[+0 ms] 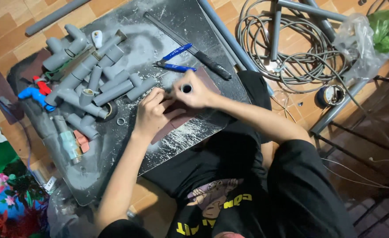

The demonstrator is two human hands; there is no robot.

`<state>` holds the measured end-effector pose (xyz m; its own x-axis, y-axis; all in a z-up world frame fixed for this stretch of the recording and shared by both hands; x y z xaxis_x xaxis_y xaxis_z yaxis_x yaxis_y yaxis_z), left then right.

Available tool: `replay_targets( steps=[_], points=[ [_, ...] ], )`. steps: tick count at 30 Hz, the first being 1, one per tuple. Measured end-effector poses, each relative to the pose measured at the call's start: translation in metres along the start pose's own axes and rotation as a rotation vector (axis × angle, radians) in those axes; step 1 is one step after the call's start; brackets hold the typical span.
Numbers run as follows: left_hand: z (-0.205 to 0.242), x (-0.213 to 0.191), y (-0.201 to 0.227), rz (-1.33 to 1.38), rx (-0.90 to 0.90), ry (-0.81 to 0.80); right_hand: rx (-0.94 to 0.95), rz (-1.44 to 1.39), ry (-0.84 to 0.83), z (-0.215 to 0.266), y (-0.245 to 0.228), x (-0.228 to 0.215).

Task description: The recorder is marking a PVC pipe with a pen, then using a small hand tool to cut or score it, and finally smoothing the edges with sandpaper.

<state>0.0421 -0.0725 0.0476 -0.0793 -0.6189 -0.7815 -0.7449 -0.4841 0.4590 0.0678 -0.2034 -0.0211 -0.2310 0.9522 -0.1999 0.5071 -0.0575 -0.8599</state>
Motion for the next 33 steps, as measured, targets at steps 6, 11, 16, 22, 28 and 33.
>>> replay_targets(
  steps=[6, 11, 16, 22, 28, 33],
  points=[
    [0.005, 0.006, 0.0, 0.046, 0.014, -0.069, -0.197, 0.106, -0.041, 0.008, -0.031, -0.026],
    [0.0, 0.001, 0.003, 0.018, 0.051, -0.024, -0.056, 0.074, -0.085, -0.038, -0.043, -0.036],
    [0.016, 0.005, -0.021, -0.124, 0.02, 0.119, -0.434, 0.206, 0.063, -0.066, -0.085, -0.038],
    [0.004, -0.038, -0.032, 0.155, -0.358, 0.378, -0.319, 0.297, 0.089, -0.051, -0.049, -0.035],
    [0.03, -0.014, -0.073, 0.356, -0.49, 0.357, -0.425, 0.319, -0.014, -0.05, -0.066, -0.019],
    [0.041, -0.011, -0.097, 0.854, -0.695, 0.515, -0.383, 0.297, -0.023, -0.053, -0.069, -0.02]
  ],
)
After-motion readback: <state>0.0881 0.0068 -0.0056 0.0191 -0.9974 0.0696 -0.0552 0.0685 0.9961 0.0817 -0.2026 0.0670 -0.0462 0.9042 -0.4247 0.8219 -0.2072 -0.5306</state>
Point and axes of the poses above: each hand's wrist, its own z-axis away from the middle knuckle, its own x-axis out of the palm, y = z × x, the point moved 8 cm from there along -z, towards the middle knuckle, and after that the axes turned 8 degrees about -x, right-handed, at the moved point
